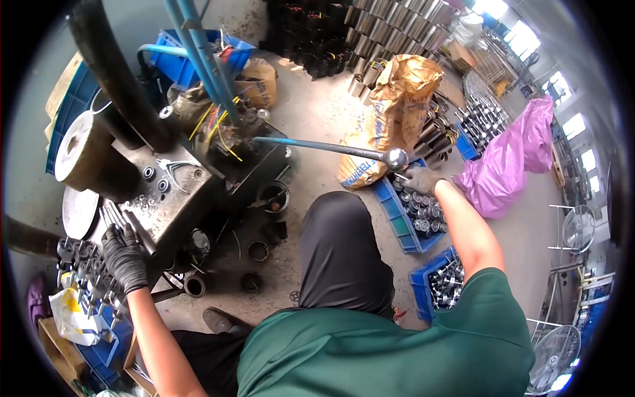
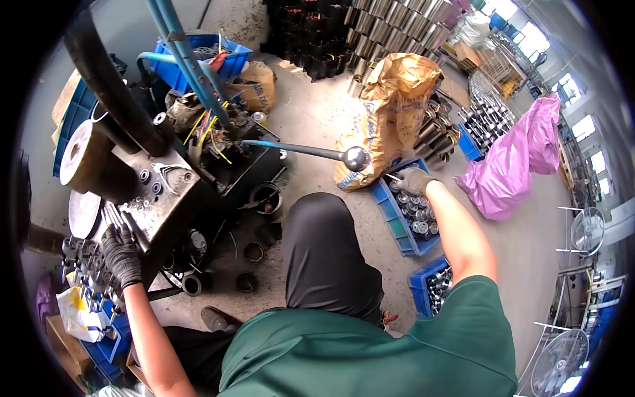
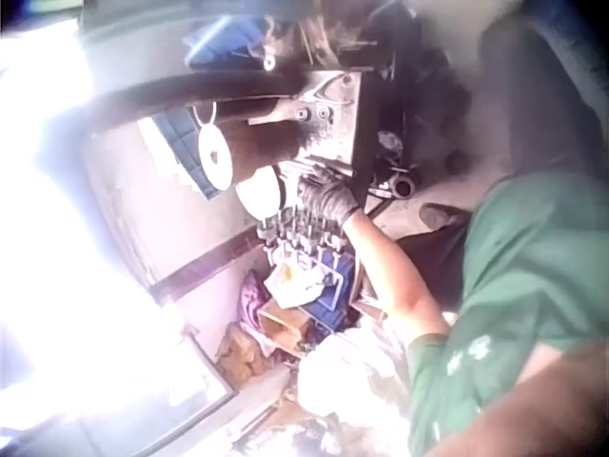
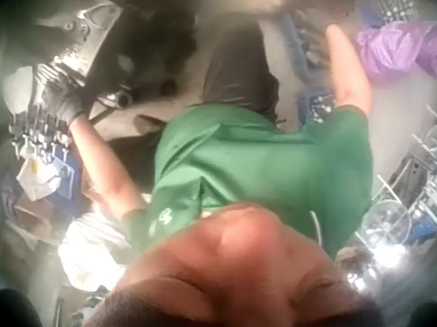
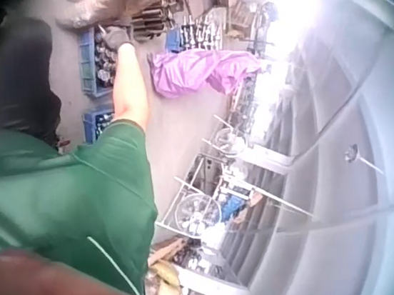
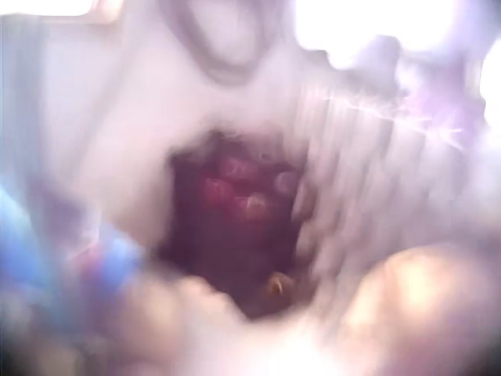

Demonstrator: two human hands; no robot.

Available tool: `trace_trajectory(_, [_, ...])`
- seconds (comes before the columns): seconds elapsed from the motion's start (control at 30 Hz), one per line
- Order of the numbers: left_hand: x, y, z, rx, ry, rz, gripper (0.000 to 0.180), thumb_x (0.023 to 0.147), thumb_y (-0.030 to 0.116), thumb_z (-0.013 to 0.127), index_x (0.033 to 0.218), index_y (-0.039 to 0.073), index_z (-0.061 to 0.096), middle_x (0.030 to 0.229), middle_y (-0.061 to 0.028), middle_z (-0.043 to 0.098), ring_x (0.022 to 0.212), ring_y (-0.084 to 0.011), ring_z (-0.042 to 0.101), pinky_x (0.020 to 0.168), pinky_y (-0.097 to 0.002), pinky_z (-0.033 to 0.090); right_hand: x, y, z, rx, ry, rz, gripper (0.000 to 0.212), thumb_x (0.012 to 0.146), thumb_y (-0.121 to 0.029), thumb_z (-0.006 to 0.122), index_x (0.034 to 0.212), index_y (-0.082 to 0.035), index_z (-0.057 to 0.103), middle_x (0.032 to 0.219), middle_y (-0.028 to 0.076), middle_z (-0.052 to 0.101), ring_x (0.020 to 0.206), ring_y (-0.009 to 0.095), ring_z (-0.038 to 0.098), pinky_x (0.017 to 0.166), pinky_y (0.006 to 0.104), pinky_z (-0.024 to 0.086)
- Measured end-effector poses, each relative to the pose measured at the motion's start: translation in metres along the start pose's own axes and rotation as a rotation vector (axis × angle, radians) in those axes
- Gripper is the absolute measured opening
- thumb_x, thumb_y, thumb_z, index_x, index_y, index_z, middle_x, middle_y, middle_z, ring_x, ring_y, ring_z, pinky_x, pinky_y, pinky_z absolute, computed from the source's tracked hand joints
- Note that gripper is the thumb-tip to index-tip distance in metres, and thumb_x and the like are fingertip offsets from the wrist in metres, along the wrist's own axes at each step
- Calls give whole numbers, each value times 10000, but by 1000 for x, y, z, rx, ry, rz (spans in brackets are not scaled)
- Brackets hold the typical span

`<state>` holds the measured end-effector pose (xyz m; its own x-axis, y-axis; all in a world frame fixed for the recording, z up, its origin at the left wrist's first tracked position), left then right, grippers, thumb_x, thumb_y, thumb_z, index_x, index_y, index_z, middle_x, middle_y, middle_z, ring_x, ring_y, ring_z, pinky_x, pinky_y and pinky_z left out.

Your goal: The person inserts metal pins into a circular component and uses a manual press machine to push them in. They repeat the process for several units, placing finished parts into a blue crate.

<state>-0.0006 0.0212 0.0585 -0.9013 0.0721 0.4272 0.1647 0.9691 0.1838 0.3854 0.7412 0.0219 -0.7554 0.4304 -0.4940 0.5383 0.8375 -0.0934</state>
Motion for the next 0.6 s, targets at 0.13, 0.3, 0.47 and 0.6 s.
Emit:
trace_trajectory(0.13, [11,-4,9,-4,-27,-3,499,1038,402,605,1308,-16,645,1235,-239,662,1149,-419,628,993,-483,491,-31,101,64,30,65,281,435,862,-334,759,1180,-42,705,1193,251,713,1114,400,691,978,460,541])
trace_trajectory(0.3, [7,-27,16,-124,-27,-91,460,1069,404,581,1328,31,657,1250,-212,691,1150,-380,648,1002,-446,488,-59,136,101,146,62,518,502,821,-189,765,1284,-24,665,1194,235,727,1115,400,697,987,443,546])
trace_trajectory(0.47, [10,-32,24,-230,1,-81,436,1088,375,561,1330,25,655,1253,-179,713,1121,-315,678,986,-396,506,-74,209,163,30,165,746,477,822,-127,706,1294,-61,680,1254,239,698,1149,412,680,1023,454,541])
trace_trajectory(0.6, [9,-40,20,-230,30,-60,421,1093,363,549,1341,38,650,1246,-184,714,1120,-319,678,982,-395,504,-60,251,206,-1,135,772,330,864,-180,677,1168,-74,752,1210,252,710,1136,406,689,994,468,558])
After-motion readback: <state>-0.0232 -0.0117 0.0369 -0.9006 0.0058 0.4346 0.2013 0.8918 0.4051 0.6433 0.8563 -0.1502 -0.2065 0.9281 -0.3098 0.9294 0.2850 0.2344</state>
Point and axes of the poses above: each hand's wrist, its own x-axis towards the middle knuckle, its own z-axis out of the palm, y = z × x, the point moved 1 cm from there along x, towards the middle knuckle
